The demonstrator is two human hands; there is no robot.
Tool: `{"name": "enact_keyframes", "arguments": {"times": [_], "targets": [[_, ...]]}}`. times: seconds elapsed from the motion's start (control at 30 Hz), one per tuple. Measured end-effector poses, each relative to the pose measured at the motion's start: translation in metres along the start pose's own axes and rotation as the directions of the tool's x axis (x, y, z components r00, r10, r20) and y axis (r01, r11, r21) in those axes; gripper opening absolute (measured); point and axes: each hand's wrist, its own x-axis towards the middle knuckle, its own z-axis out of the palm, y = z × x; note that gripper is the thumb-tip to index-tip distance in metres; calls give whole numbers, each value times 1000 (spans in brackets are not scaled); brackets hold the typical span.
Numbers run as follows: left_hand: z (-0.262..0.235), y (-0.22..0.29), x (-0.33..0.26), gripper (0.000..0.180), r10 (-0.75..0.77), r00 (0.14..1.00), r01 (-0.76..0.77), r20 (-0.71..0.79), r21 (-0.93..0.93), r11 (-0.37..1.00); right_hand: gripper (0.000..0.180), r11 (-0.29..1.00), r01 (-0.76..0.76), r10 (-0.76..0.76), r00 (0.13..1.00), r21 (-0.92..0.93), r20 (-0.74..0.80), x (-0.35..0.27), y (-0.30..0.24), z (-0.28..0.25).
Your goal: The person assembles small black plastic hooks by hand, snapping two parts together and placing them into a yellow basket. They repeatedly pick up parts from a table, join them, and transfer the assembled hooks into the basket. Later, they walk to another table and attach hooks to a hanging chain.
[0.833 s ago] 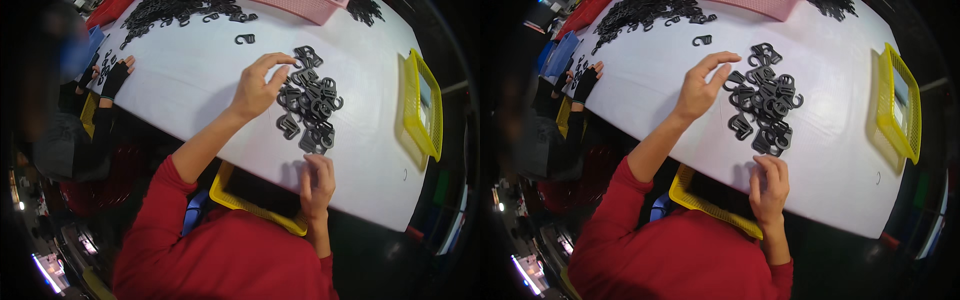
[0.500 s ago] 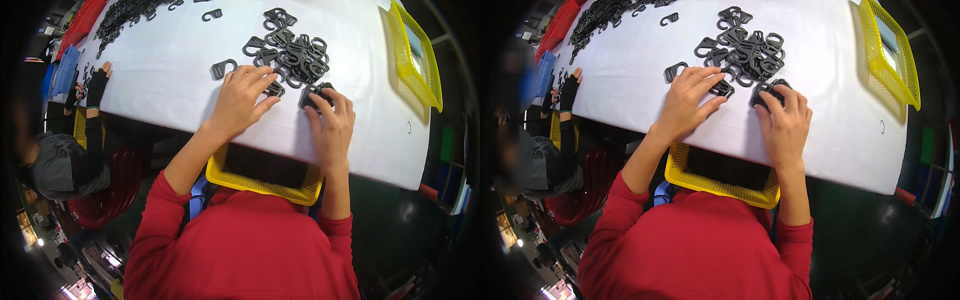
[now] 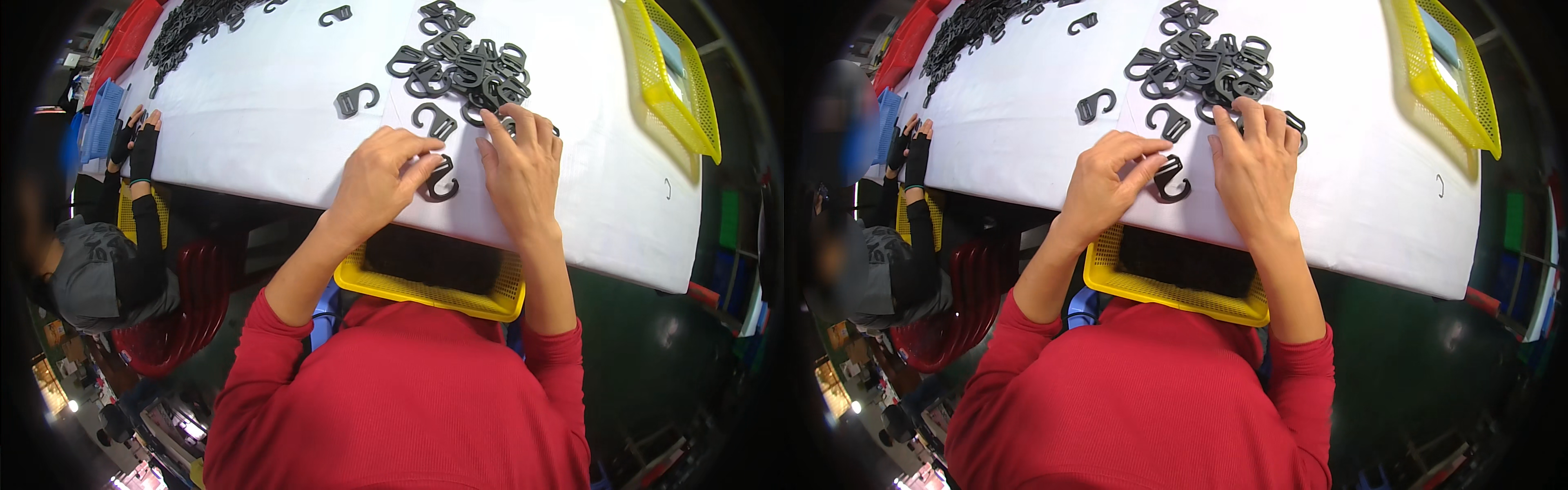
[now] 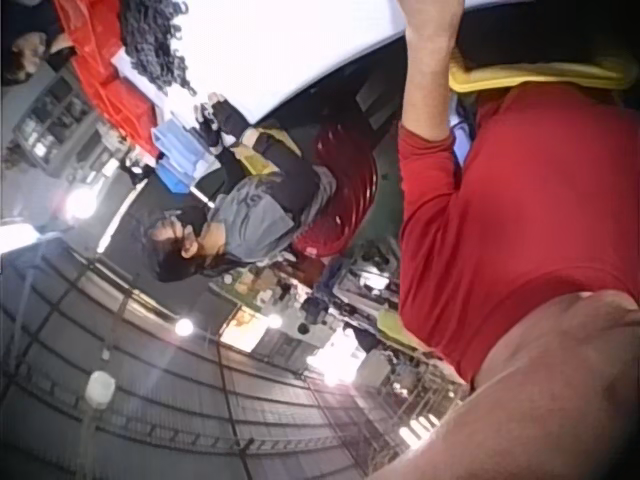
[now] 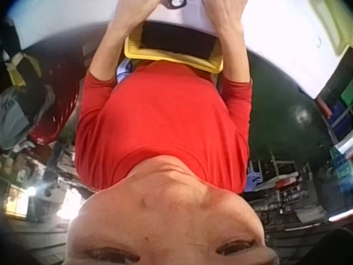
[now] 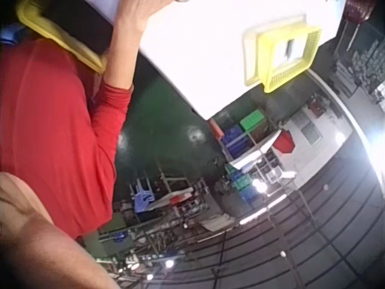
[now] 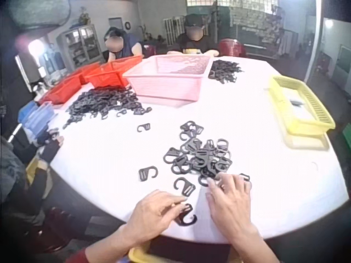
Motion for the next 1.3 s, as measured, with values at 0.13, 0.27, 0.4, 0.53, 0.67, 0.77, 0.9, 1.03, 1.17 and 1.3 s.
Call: {"name": "enact_keyframes", "arguments": {"times": [0.13, 0.27, 0.4, 0.53, 0.67, 0.77, 0.9, 1.03, 1.17, 1.3], "targets": [[-10, -16, 2, 19, 100, 976, -63, -195, 187, 980, 24, 998, 57, -56, 997, -20, 50, -9, -9, -2], [-17, -38, 16, 21, 130, 961, -39, -244, 347, 937, 20, 992, 73, -84, 990, 101, 111, -20, -24, -18], [-28, -50, 30, 30, 47, 954, 100, -295, 465, 880, 20, 988, 121, -122, 993, 94, 6, 19, -23, 1], [-43, -66, 23, 39, 9, 968, 92, -251, 384, 919, 21, 967, 254, -254, 967, -25, 13, 60, -16, 29], [-46, -79, 12, 38, 53, 979, 19, -197, 348, 937, 15, 964, 263, -259, 961, -33, 101, 68, -12, 36], [-49, -76, 9, 35, 15, 985, 31, -173, 259, 965, 11, 970, 241, -243, 969, 41, 35, 66, -18, 33], [-52, -59, -11, 29, -29, 986, 57, -167, 166, 985, 9, 905, 48, -125, 980, 423, 157, 50, -48, 14], [-58, -59, -23, 18, -195, 959, 213, -204, 70, 975, 9, 817, -200, -7, 935, 541, 355, 59, -54, 13], [-67, -58, -27, 14, -450, 884, 436, -122, -131, 891, 12, 748, -393, 4, 808, 535, 589, 76, -52, 12], [-59, -77, -26, 14, -97, 932, 170, -348, 184, 968, 25, 945, 57, -138, 962, 323, 234, 78, -51, 36]]}}
